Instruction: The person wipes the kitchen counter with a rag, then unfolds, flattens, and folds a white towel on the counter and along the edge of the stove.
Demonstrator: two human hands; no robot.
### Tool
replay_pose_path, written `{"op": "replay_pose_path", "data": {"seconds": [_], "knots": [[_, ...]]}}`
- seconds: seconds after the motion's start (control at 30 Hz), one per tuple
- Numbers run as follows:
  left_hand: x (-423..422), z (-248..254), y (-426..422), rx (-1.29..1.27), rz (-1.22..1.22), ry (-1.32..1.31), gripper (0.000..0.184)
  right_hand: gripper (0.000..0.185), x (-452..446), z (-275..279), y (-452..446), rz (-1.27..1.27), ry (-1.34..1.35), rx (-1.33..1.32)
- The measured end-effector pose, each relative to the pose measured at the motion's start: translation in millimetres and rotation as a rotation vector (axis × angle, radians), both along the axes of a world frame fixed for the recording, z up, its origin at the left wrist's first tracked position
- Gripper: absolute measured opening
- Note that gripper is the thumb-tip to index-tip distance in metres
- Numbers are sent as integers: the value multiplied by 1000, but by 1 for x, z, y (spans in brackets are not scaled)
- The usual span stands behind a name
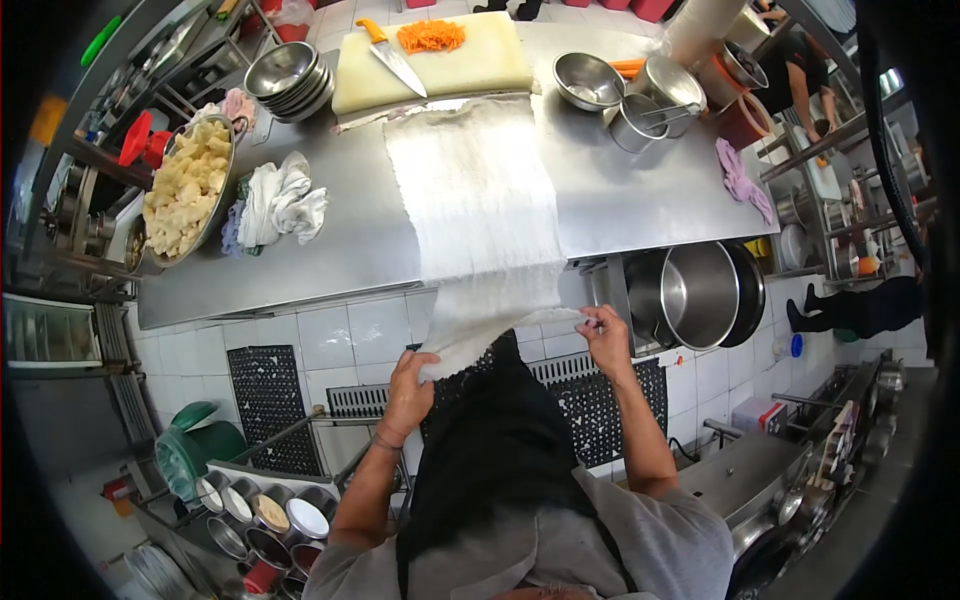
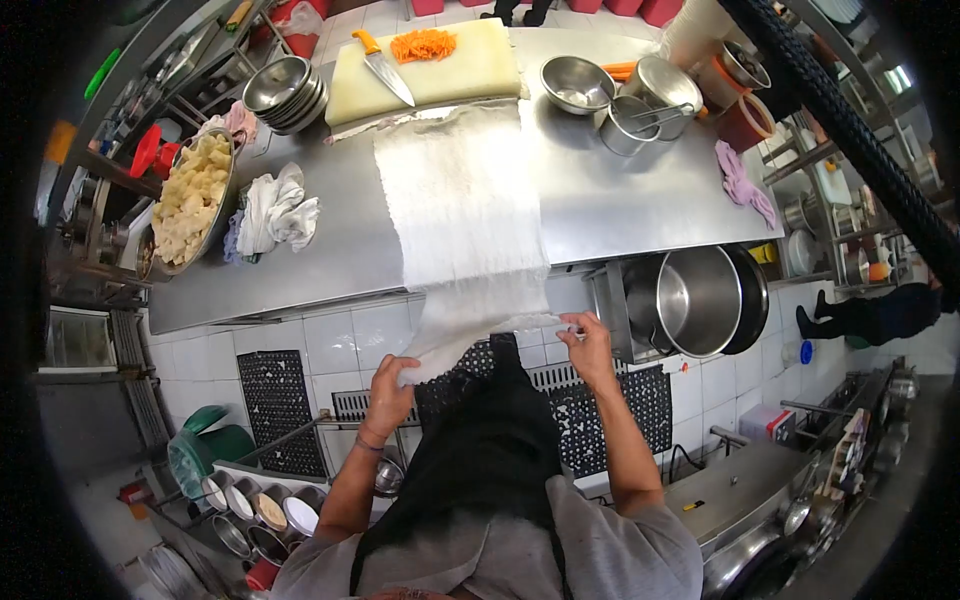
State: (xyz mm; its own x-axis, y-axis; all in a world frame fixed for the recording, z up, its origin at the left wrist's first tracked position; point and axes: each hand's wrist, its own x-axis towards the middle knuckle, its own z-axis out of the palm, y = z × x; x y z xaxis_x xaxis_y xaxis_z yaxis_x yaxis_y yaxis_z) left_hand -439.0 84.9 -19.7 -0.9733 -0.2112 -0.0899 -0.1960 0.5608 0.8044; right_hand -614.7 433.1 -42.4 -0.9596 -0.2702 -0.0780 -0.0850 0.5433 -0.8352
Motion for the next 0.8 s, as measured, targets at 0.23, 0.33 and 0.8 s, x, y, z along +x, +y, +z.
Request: {"op": "replay_pose_path", "data": {"seconds": [0.23,0.33,0.8], "knots": [[-41,-11,-20,70,198,248,11,15,-54,7,-25,-58,361,-171],[-79,9,-25,298,450,48,16,8,-77,24,-45,-260,-218,-527],[-211,-58,-52,-297,654,305,17,16,-188,-31,-105,-237,368,143]]}}
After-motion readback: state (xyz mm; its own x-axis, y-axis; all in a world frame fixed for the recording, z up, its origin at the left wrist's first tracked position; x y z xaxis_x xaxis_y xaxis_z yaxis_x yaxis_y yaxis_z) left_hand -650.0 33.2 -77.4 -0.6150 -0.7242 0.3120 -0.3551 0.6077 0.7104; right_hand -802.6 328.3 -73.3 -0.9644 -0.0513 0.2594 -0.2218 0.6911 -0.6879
